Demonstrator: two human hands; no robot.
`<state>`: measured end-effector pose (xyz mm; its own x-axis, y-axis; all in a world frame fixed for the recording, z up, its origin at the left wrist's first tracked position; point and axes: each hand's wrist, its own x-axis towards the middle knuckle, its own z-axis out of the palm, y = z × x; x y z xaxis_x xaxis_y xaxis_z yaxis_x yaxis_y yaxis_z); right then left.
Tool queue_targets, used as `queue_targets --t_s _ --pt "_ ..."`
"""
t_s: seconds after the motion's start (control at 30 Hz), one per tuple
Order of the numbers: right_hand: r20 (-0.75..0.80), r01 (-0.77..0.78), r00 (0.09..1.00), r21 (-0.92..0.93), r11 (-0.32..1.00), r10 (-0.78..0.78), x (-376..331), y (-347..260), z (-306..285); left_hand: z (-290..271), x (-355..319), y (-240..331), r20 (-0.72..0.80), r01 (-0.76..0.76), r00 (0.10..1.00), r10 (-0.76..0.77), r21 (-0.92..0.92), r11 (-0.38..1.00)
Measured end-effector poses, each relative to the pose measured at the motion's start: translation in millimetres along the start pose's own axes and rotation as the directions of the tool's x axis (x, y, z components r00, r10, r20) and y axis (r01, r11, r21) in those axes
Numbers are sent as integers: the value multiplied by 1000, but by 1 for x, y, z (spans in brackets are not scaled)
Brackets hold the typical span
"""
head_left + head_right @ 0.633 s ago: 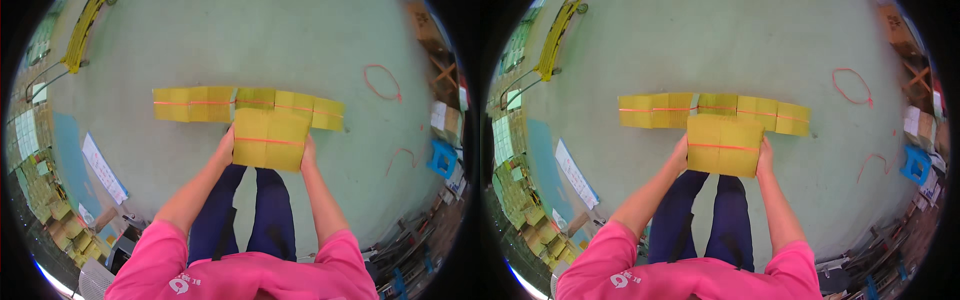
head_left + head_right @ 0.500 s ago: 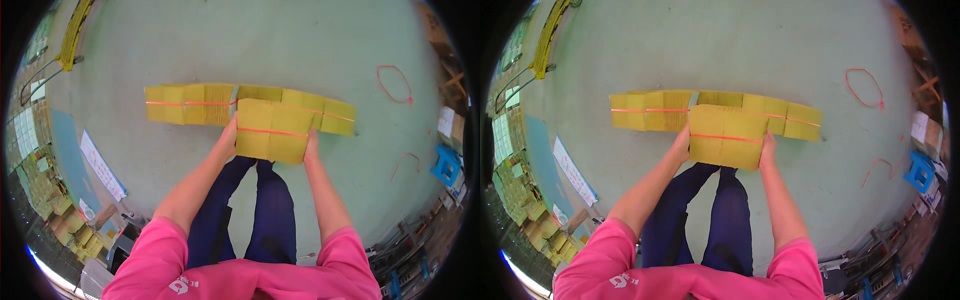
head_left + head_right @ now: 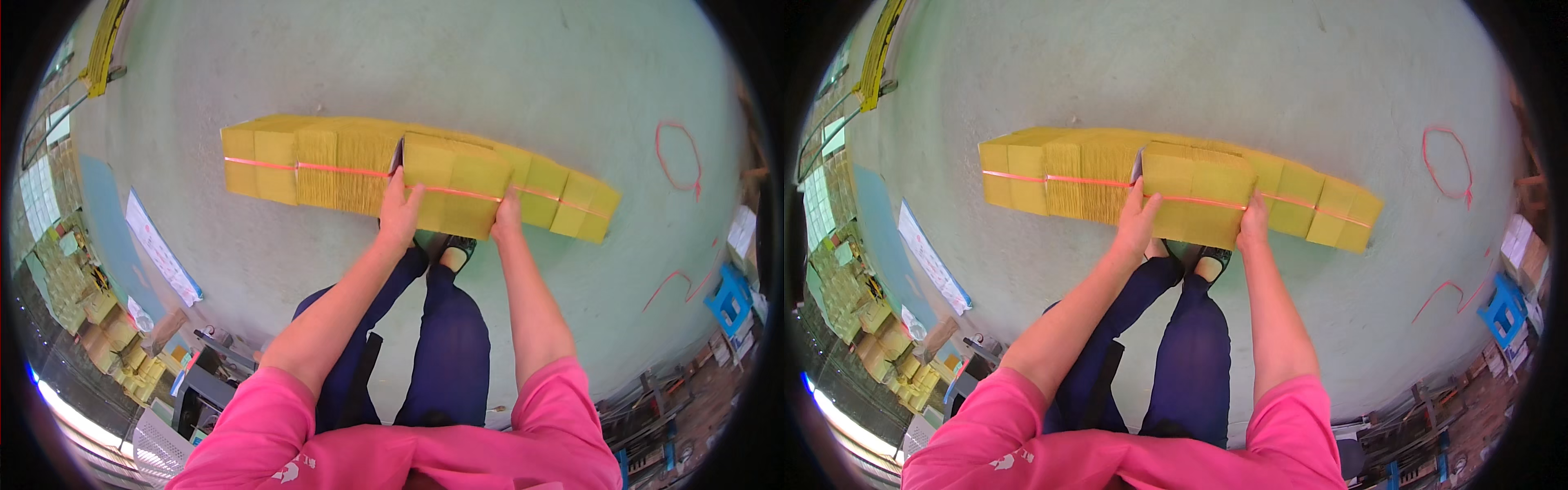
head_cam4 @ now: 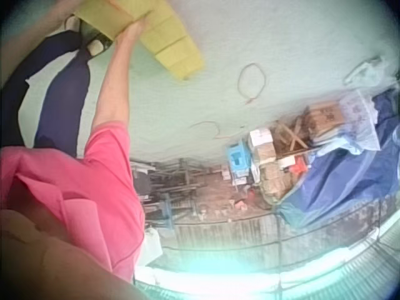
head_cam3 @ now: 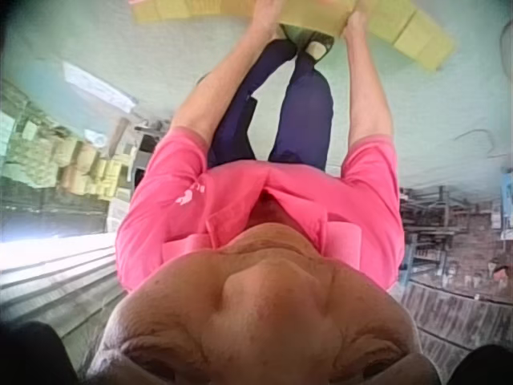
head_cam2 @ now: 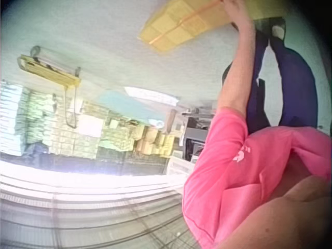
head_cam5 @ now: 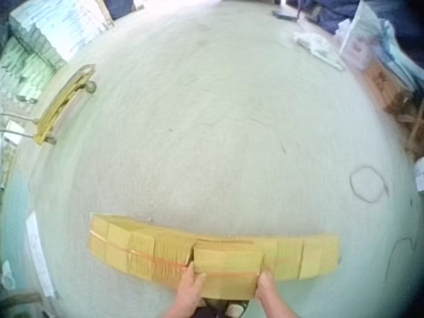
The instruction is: Weighing stacks of paper, aligning them, and using a strapping machine to bundle them with plastic ribbon.
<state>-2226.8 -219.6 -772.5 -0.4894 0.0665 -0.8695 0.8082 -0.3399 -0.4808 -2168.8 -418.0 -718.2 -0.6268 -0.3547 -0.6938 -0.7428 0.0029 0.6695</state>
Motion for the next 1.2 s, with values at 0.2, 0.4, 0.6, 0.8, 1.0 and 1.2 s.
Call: queue_targets --t_s 0.2,0.4,0.6,0.8,1.0,1.2 --pt "82 51 996 -65 997 -46 9 5 5 2 -2 10 -90 -101 989 117 169 980" --pt "-164 138 971 -216 967 -176 7 17 -1 23 -38 34 -125 -184 949 289 524 832" --pt "-113 108 984 -221 969 -136 -3 3 5 28 -36 26 -78 -222 943 324 578 785" --pt "-15 243 940 -669 703 -340 -57 -10 -45 -18 -68 53 -35 -138 986 164 380 914" --pt "681 675 732 -729 -117 -22 -289 -37 -13 -187 -253 -41 -321 245 928 -191 139 959" --pt "792 930 342 -208 -303 505 -420 -38 -7 -210 -517 -124 -448 418 573 -686 -561 715"
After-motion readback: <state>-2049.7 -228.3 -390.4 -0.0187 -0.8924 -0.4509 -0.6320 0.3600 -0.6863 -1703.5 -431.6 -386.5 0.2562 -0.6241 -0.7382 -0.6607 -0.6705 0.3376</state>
